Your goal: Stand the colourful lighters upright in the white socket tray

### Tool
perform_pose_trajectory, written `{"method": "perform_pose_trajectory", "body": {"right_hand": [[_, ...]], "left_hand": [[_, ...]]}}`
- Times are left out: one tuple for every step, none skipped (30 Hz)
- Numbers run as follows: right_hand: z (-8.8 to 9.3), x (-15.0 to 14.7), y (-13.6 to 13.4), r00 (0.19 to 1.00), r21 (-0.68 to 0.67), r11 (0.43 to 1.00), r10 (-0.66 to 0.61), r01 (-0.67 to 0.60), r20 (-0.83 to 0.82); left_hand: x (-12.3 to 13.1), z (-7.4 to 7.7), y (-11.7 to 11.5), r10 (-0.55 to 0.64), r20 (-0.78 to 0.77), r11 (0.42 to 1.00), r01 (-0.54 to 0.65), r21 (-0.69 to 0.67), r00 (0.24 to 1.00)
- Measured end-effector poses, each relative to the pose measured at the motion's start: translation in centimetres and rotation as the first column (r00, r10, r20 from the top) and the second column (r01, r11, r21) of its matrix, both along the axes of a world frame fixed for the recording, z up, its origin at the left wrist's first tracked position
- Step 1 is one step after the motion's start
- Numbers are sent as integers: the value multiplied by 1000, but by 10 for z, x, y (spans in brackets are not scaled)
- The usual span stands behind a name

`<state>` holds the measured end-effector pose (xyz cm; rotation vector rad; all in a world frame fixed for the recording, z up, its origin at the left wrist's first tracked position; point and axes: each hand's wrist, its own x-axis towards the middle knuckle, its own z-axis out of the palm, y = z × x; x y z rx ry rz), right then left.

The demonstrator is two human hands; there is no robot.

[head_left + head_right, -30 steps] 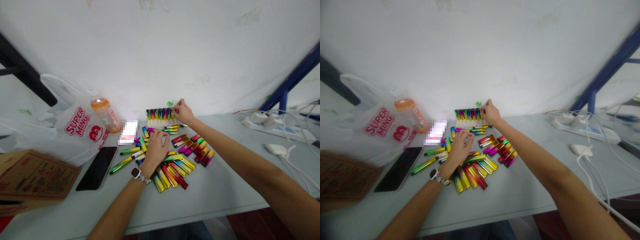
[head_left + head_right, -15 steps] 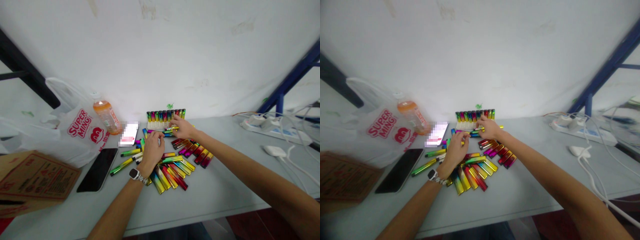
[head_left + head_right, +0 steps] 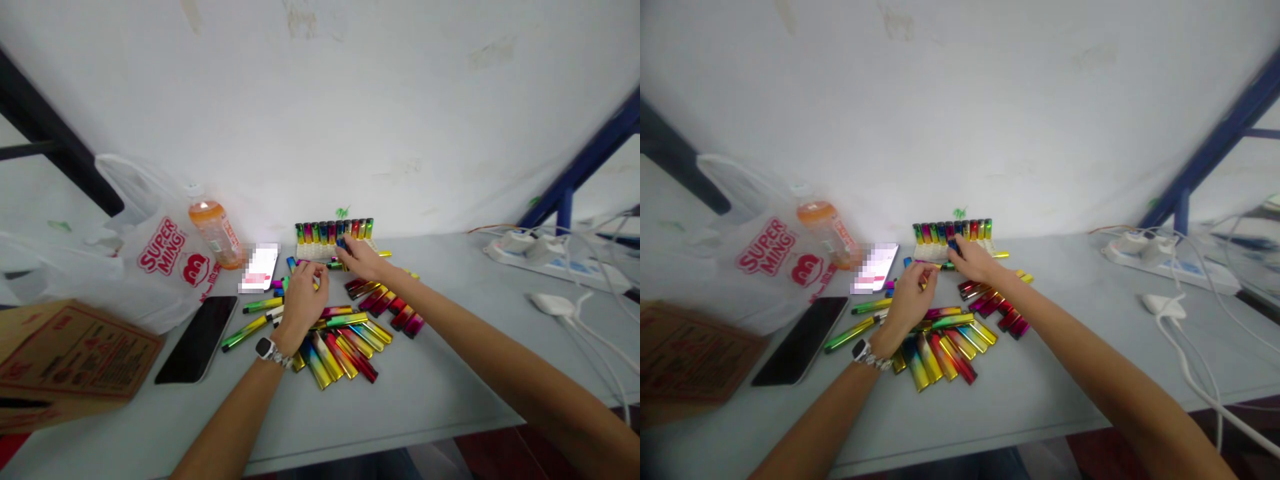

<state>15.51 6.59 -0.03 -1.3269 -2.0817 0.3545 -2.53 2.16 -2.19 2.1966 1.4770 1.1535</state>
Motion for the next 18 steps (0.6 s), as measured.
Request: {"method": "perform_pose_trajectory", "body": {"right_hand": [[-1,-1,-5,979,-49,999,-12,2,-204],[-1,-3,-10,917,-102,995,-21,-21,-399],[-2,-5,-17,823,-148,987,-28,-68,-567],[-1,-7,-23,721,-184,975,-41,-121,-692],[-1,-9,-30,626,-203,965,-58,-163,-778],[0,-10,-36,544,-206,958,-68,-198,-836],[0,-11,-42,477,-204,953,-76,-223,-876],[1,-11,-47,422,-203,948,-85,-245,-903],[1,-10,-51,378,-211,940,-100,-267,-921],[1,-10,-55,343,-232,928,-125,-292,-931],[2,-9,-58,319,-264,912,-161,-314,-934],[1,-8,-60,300,-301,896,-203,-327,-932],[1,-8,-61,289,-337,883,-246,-328,-925],[0,-8,-62,285,-370,874,-286,-313,-915],[-1,-8,-61,285,-396,874,-318,-281,-904],[-3,-9,-61,292,-411,879,-339,-240,-894],[-5,-9,-60,320,-418,884,-343,-208,-883],[-7,-9,-60,361,-419,888,-333,-191,-871]], "left_hand": [[0,1,-1,-1,1,1000,1,-1,1000],[1,2,-1,-2,1,1000,2,-3,1000],[2,3,-2,-1,0,1000,1,-5,1000],[3,3,-3,-2,1,1000,2,-8,1000],[4,4,-4,-5,4,1000,6,-11,1000],[5,4,-5,-15,9,1000,15,-15,1000],[6,4,-5,-29,16,999,29,-17,999],[7,4,-6,-48,22,999,48,-19,999],[8,3,-6,-66,26,998,67,-22,997],[9,3,-6,-79,28,996,80,-27,996],[10,3,-6,-87,27,996,88,-34,996],[10,3,-7,-90,24,995,91,-40,996],[11,3,-7,-90,19,995,91,-47,996],[11,3,-7,-90,14,994,91,-54,996],[11,3,-8,-90,8,994,90,-62,996],[12,3,-8,-88,3,994,88,-70,996],[12,4,-8,-84,-3,993,84,-79,996],[12,4,-9,-79,-10,993,78,-86,997]]}}
